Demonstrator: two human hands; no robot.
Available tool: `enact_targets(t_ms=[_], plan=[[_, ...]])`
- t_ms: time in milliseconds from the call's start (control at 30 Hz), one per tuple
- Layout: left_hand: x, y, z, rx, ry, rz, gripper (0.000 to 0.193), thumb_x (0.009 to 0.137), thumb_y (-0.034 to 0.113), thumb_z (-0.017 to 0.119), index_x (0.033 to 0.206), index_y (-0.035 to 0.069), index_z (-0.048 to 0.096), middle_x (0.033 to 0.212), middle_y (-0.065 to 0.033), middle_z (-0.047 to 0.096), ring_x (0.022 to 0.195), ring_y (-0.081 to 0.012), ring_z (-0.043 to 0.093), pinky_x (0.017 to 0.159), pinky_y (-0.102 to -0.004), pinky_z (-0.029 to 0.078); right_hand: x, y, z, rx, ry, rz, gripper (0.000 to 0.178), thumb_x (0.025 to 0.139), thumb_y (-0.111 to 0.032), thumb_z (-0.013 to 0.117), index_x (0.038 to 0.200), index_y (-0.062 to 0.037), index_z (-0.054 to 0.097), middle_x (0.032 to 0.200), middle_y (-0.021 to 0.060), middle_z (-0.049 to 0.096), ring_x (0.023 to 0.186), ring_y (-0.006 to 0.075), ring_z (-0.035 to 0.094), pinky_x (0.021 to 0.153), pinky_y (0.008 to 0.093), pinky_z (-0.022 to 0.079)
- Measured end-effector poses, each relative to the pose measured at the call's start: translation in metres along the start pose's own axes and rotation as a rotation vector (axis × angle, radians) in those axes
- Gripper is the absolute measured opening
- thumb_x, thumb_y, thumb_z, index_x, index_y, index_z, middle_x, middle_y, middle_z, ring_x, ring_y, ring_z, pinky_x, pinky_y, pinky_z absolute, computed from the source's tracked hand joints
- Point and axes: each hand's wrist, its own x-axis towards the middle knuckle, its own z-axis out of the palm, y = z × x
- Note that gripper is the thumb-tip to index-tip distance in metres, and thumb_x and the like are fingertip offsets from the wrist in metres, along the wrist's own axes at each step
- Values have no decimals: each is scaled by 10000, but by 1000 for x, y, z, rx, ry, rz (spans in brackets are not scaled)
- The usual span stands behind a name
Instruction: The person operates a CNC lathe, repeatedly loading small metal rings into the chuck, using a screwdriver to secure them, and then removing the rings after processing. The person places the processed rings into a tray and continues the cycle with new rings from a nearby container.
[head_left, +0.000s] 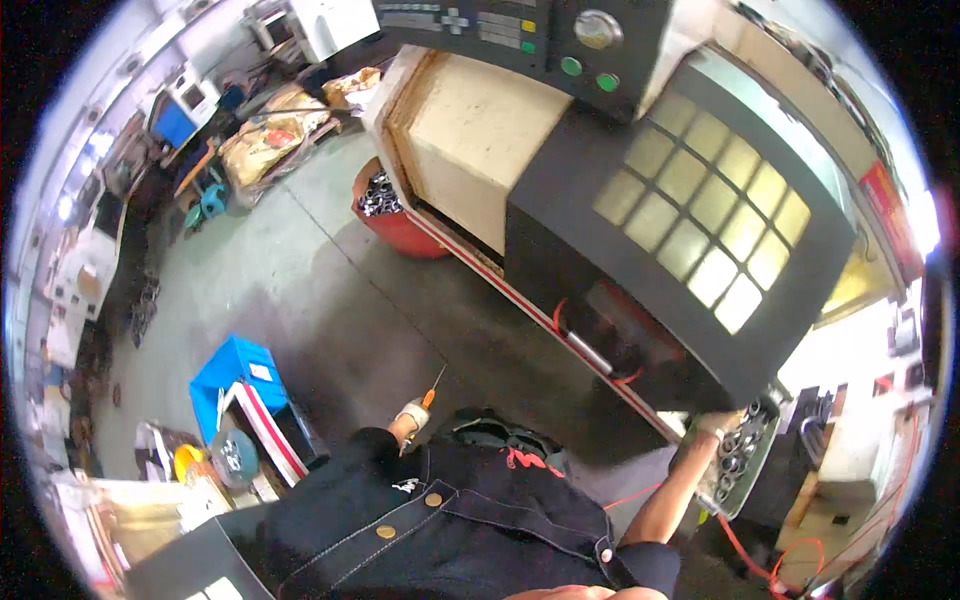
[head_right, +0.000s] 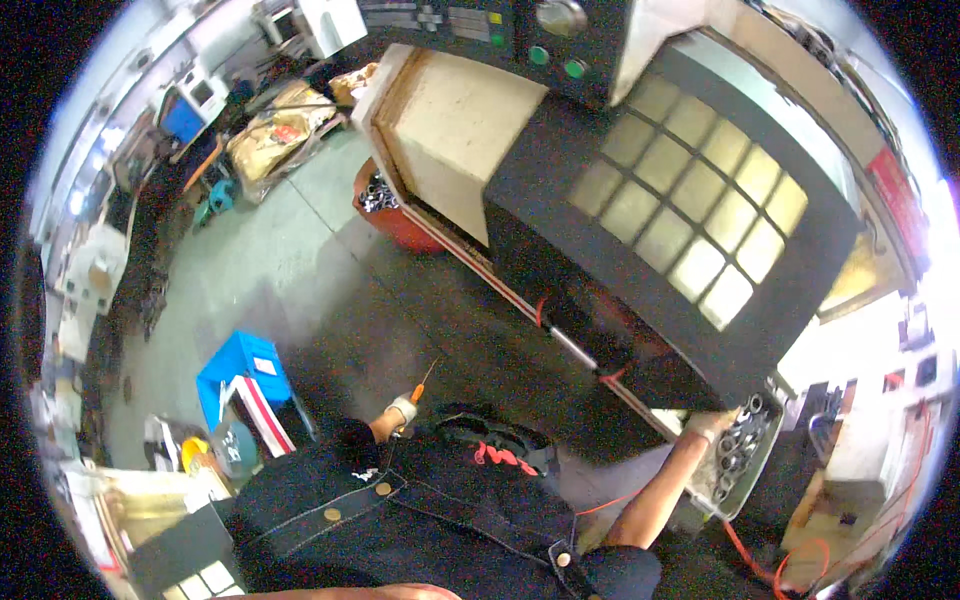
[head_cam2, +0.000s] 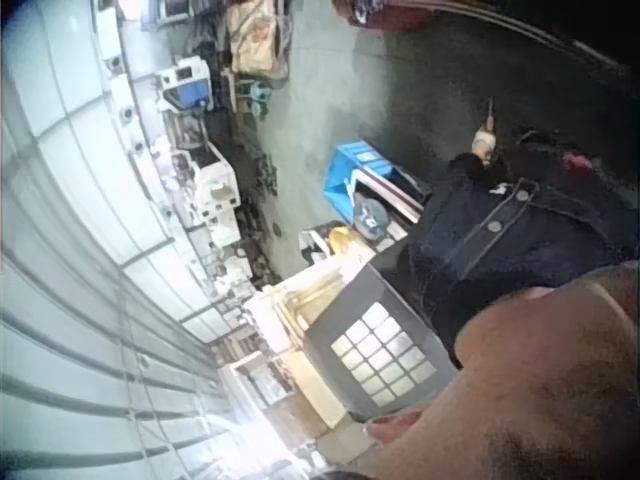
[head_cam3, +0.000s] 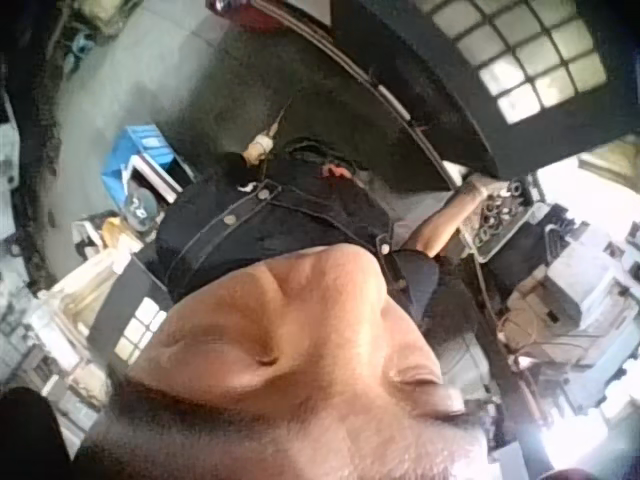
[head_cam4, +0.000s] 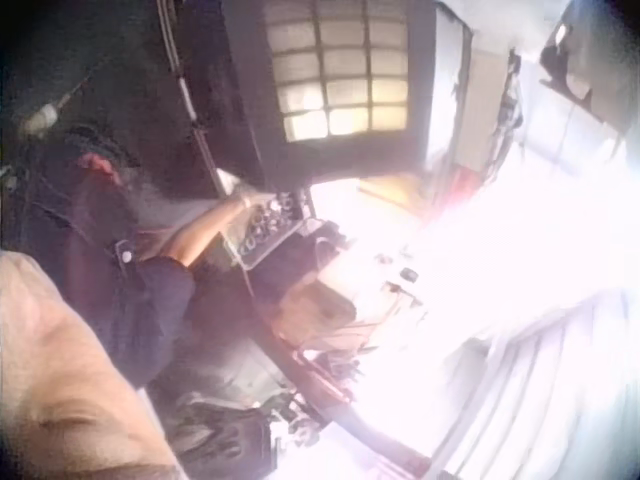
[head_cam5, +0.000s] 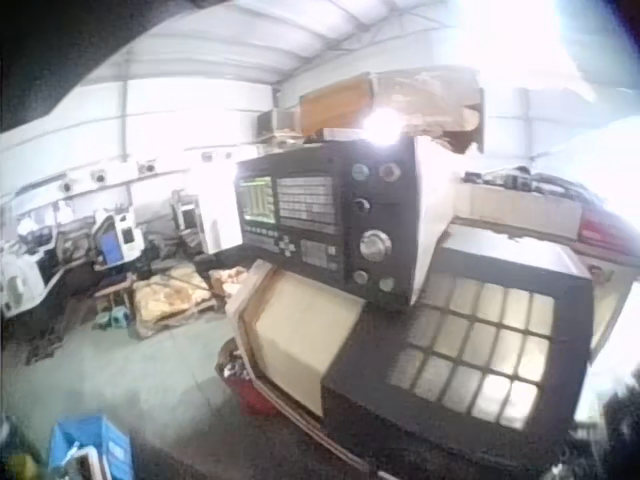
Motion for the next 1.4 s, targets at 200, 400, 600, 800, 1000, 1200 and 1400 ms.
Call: enact_targets(t_ms=[200, 400, 600, 800, 1000, 1200, 1400], plan=[[37, -7, -4, -109, 112, 79, 423, 745, 287, 668, 1080, 43, 587, 969, -210, 637, 926, -371, 619, 780, -417, 495, 9, 66, 43, 206, 59, 111, 401, 914, -330, 524, 1170, -25, 573, 1080, 55, 631, 938, 212, 601, 876, 363, 467], [20, 45, -8, -367, 154, 272, 517, 673, 188, 748, 1129, 29, 565, 909, -103, 645, 811, -240, 624, 758, -346, 497, -29, 52, 145, 139, -124, 251, 292, 919, -314, 566, 1025, -53, 640, 932, 14, 651, 793, 103, 579, 751, 289, 468], [-56, 159, -25, -370, 69, 478, 442, 746, 138, 703, 1156, 59, 557, 902, -67, 637, 808, -192, 619, 738, -313, 496, -41, 85, 201, 219, -187, 380, 326, 863, -320, 626, 971, -13, 636, 880, -22, 583, 839, 85, 500, 806, 253, 386], [-46, 256, -9, -86, 30, 736, 428, 777, 201, 663, 1175, 119, 528, 992, -146, 629, 954, -331, 608, 817, -391, 472, -25, 108, 203, 363, -444, 624, 219, 894, -246, 568, 977, -50, 616, 894, 33, 618, 787, 147, 572, 731, 279, 446], [-75, 397, -20, 13, 92, 525, 382, 769, 291, 618, 1102, 118, 551, 960, -181, 640, 918, -398, 602, 776, -444, 482, 13, 124, 134, 491, -270, 855, 241, 916, -325, 561, 1006, -105, 599, 1162, 92, 614, 934, 240, 594, 910, 411, 450], [-43, 485, -13, -68, 164, 505, 399, 758, 296, 636, 1106, 116, 557, 970, -184, 642, 925, -393, 603, 773, -445, 478, 54, 147, 39, 476, -197, 952, 308, 924, -394, 540, 1022, -104, 575, 1093, 79, 629, 913, 223, 610, 859, 389, 455], [-19, 543, -13, -194, 313, 502, 408, 750, 260, 622, 1125, 109, 563, 965, -189, 644, 930, -387, 606, 786, -438, 484, 84, 141, 29, 304, -487, 1246, 454, 904, -493, 542, 1144, -108, 536, 1140, 97, 580, 973, 256, 603, 769, 370, 508]])
